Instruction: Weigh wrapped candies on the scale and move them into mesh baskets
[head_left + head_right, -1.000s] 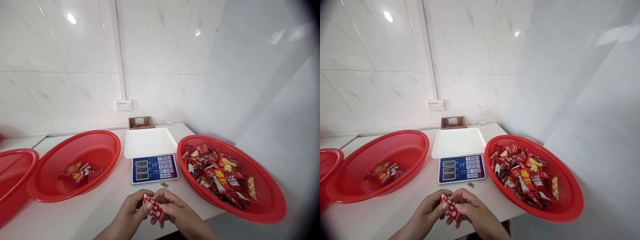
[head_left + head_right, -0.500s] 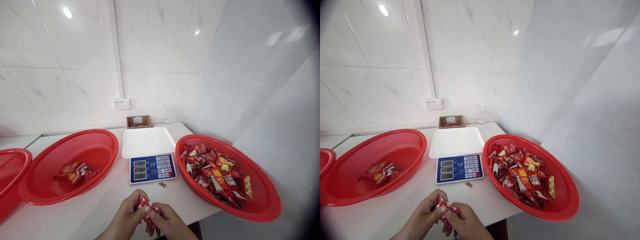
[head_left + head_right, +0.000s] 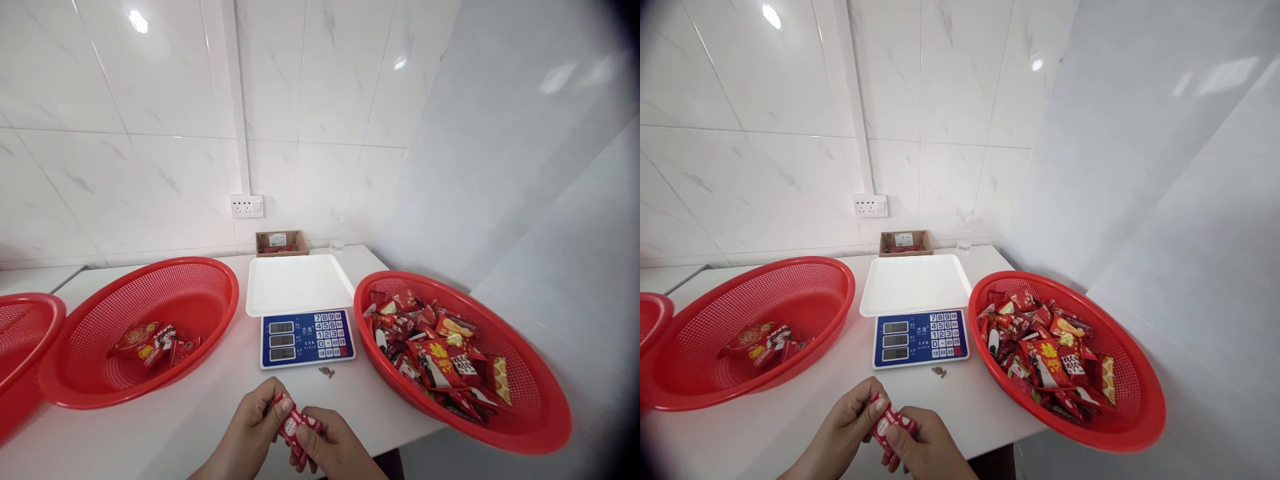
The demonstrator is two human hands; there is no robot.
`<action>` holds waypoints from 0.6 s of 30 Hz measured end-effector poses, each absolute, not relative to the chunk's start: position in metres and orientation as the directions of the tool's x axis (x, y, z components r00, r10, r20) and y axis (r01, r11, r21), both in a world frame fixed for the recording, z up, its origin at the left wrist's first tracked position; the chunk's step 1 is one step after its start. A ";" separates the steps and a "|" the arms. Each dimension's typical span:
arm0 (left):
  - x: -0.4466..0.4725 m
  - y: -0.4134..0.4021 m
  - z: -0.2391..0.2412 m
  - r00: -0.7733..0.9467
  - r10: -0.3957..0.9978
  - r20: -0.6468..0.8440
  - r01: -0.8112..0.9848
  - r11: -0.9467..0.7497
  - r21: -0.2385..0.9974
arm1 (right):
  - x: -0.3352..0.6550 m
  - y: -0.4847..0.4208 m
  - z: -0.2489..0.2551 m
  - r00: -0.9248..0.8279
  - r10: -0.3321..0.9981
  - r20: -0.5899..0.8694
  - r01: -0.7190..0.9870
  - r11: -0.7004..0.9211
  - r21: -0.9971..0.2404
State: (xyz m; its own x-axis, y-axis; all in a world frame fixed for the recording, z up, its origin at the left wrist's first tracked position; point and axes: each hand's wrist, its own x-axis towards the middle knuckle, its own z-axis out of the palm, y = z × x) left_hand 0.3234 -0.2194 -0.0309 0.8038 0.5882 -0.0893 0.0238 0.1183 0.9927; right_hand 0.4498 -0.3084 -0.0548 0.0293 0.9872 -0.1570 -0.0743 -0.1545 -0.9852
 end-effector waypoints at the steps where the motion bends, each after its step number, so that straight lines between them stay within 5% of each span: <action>1: 0.323 -0.220 -0.030 0.804 0.588 -0.089 0.022 0.120 0.993 | 0.449 -0.308 -0.054 0.027 0.988 -0.152 -0.070 -0.150 -0.986; 12: 0.327 -0.218 -0.029 0.866 0.488 -0.106 0.013 0.191 0.982 | 0.450 -0.303 -0.047 0.217 0.975 -0.053 -0.117 -0.028 -0.993; 18: 0.328 -0.220 -0.022 0.848 0.524 -0.079 -0.042 0.215 0.976 | 0.449 -0.306 -0.046 0.261 0.958 -0.123 -0.091 -0.102 -0.991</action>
State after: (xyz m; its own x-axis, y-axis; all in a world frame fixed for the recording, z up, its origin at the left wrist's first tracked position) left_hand 0.3283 -0.2201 -0.0224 0.8479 0.5243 -0.0788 -0.0423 0.2151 0.9757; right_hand 0.4487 -0.3059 -0.0457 0.2608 0.9576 -0.1227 -0.0914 -0.1020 -0.9906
